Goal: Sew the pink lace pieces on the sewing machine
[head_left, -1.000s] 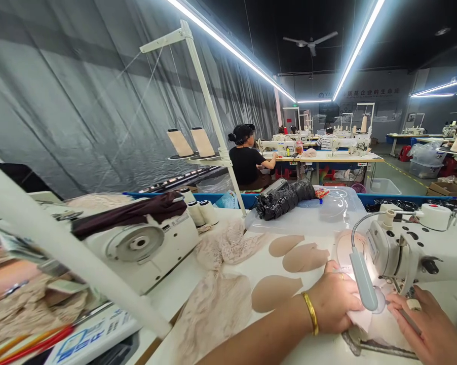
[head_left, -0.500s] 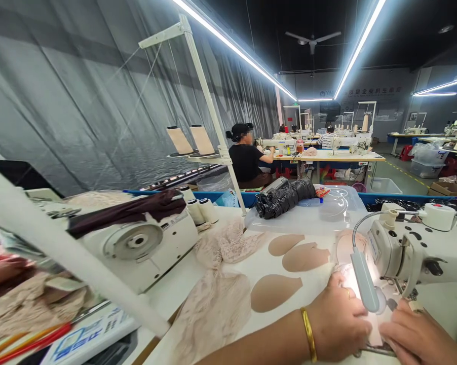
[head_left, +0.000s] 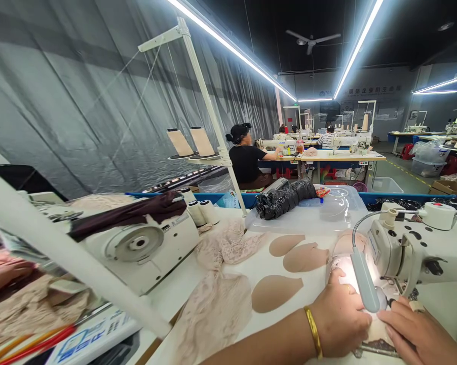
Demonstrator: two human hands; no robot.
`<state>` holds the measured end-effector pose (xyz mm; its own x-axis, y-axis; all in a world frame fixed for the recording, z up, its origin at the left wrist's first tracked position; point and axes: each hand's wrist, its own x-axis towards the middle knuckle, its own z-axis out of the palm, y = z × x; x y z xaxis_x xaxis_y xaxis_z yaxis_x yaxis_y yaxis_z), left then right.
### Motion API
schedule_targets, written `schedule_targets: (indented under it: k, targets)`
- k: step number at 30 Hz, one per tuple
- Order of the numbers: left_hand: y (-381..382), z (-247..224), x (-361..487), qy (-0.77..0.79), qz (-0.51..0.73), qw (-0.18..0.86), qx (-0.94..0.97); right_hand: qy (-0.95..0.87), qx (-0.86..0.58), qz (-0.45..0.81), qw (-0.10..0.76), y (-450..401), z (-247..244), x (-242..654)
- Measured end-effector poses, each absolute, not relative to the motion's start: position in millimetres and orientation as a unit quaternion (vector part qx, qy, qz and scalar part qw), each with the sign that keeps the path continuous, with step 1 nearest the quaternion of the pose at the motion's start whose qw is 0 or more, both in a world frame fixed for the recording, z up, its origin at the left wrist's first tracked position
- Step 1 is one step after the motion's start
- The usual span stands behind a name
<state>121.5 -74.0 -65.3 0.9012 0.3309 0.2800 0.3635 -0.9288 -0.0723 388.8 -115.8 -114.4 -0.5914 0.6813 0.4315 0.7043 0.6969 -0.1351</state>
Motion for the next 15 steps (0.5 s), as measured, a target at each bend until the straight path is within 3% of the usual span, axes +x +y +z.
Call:
schedule_targets:
  k: [11, 15]
  targets:
    - [-55.7, -61.7, 128.8, -0.237, -0.104, 0.006, -0.966, -0.853, -0.460, -0.071, 0.235, -103.6, -135.2, 390.4]
    - [-37.0, -42.7, 131.7, -0.353, -0.090, -0.060, -0.929, -0.851, -0.468, -0.058, 0.230, -103.3, -133.3, 390.2]
